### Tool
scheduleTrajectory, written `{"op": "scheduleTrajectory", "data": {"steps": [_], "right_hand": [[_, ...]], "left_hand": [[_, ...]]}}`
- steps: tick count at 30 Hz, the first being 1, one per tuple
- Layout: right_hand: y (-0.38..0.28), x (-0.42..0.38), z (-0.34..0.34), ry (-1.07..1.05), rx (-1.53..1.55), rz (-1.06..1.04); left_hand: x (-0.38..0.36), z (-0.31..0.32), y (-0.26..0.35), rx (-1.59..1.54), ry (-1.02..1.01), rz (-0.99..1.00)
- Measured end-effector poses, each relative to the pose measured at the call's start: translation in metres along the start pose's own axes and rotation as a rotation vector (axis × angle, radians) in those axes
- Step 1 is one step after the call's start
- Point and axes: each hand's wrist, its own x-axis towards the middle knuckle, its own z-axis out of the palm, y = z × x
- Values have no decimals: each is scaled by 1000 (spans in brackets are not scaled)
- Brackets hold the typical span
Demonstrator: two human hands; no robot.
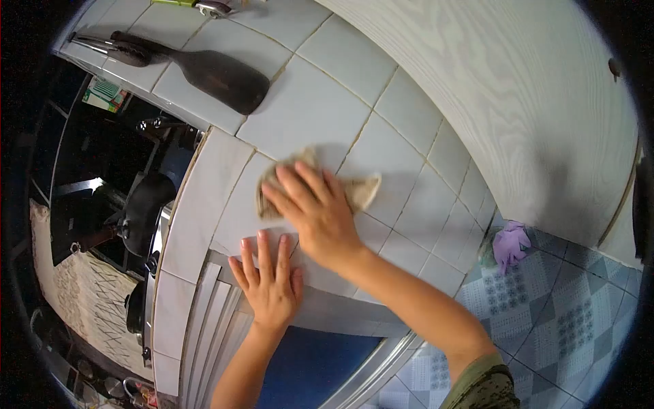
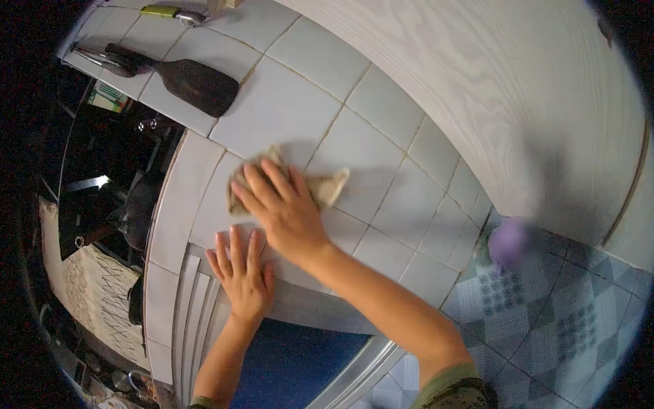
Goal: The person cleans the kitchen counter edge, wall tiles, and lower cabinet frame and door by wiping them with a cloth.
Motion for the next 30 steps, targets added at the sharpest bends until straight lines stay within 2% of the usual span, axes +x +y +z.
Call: {"op": "scheduleTrajectory", "data": {"steps": [3,8,11,14,17,22,25,27,30], "right_hand": [[33,49,6,131,-94,-39],[67,89,7,222,-188,46],[69,92,6,228,-229,59],[55,89,6,196,-233,213],[25,62,6,129,-236,202],[-19,-4,14,64,-97,9],[4,8,3,-7,-122,-113],[38,25,5,73,-269,-195],[90,80,-18,31,-370,117]], "left_hand": [[4,7,3,42,55,-1],[4,8,4,32,66,-11],[3,11,3,33,75,-10],[3,10,4,22,51,-18],[3,11,4,15,62,-13],[2,11,5,23,40,-23],[3,11,4,43,55,-20],[2,10,4,54,42,-20],[2,12,4,51,54,-8]]}}
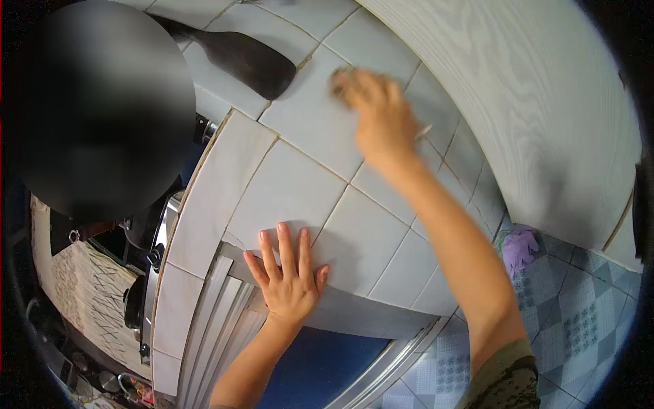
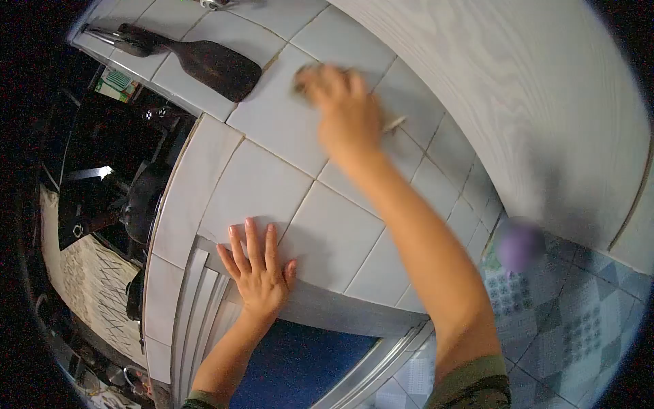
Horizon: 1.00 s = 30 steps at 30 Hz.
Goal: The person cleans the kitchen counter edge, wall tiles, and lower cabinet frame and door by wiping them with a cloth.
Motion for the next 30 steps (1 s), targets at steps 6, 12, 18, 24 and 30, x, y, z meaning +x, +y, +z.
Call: {"op": "scheduleTrajectory", "data": {"steps": [6,12,18,24,30], "right_hand": [[71,10,11,65,-44,142],[127,-117,4,41,-94,351],[136,-311,-19,-30,-149,699],[32,-429,-46,-302,22,814],[-22,-374,-66,-311,290,486]], "left_hand": [[1,-2,1,5,-6,1],[1,-1,0,1,10,7],[2,-1,2,32,23,3],[2,1,3,67,39,0],[0,3,1,74,33,-4]]}}
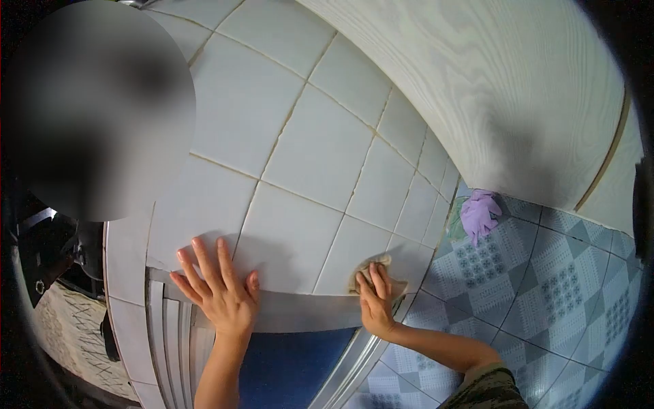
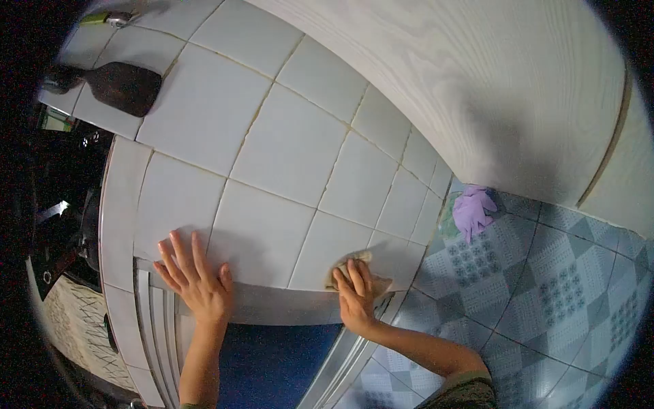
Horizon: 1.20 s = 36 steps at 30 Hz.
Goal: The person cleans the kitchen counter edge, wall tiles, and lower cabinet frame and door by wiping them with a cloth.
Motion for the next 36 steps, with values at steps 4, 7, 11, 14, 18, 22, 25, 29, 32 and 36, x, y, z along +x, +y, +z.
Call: {"op": "scheduleTrajectory", "data": {"steps": [4,7,11,14,18,22,25,29,32,36], "right_hand": [[9,44,1,69,67,-50],[20,96,-3,241,-12,-51],[57,153,-5,418,-70,-7],[107,188,-12,522,-87,99],[157,211,-27,535,-45,255],[177,179,-21,559,-74,214],[199,123,-3,547,-48,424],[151,37,15,451,-114,740],[130,-26,46,365,-124,826],[58,-34,36,212,168,798]], "left_hand": [[1,-2,0,6,-3,6],[1,0,0,6,17,13],[1,-2,0,27,-29,22],[2,-2,1,33,-17,28],[2,-1,1,22,11,27],[1,-1,1,7,7,21],[0,1,0,-8,13,13],[-1,0,1,-14,-11,-1],[0,-2,1,-23,-6,-5],[0,-2,1,-38,-8,-15]]}}
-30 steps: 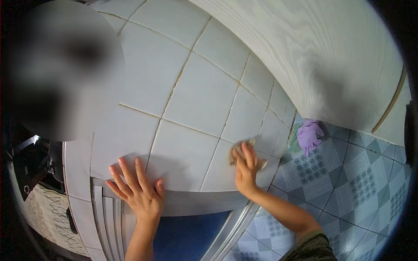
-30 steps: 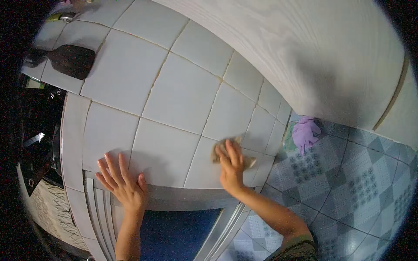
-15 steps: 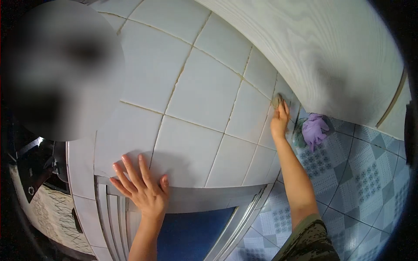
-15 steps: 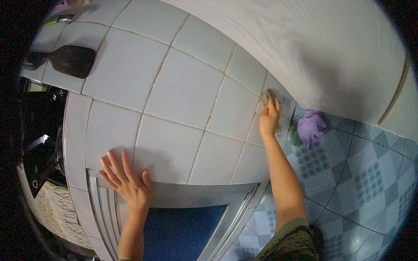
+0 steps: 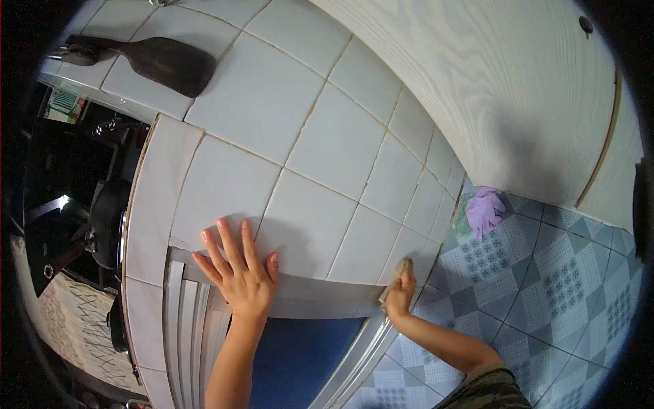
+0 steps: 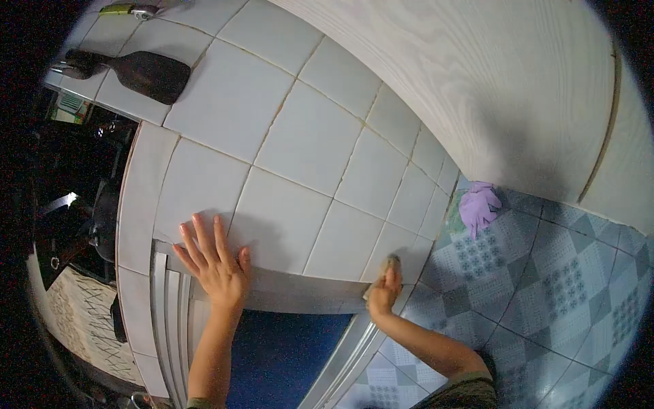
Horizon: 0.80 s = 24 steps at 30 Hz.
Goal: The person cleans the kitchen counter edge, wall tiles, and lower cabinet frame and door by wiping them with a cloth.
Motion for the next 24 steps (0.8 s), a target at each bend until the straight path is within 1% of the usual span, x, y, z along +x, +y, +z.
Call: {"op": "scheduleTrajectory", "data": {"steps": [1,2,4,6,8,12,15,16,18,20,22,24], "right_hand": [[-12,-6,-2,-26,98,-209],[-34,-8,-4,-21,99,-208],[-83,10,-4,9,6,-463],[-97,46,5,94,-1,-450],[-95,93,14,205,-80,-508],[-128,166,5,233,-20,-395],[-139,176,-2,189,51,-365],[-138,173,-2,191,47,-374],[-129,148,2,221,-51,-470],[-120,101,7,190,-142,-502],[-106,52,3,67,-168,-586],[-112,11,-11,-82,-158,-639]], "left_hand": [[0,1,1,-5,4,5],[1,1,1,-8,6,8],[0,0,0,6,-12,6],[-1,1,0,12,-15,10],[0,2,0,26,-20,19],[0,3,2,23,18,25],[0,4,0,32,34,23],[0,5,1,32,37,20],[1,4,2,27,36,12],[0,3,2,19,34,8],[0,3,1,14,29,12],[0,2,1,11,17,5]]}}
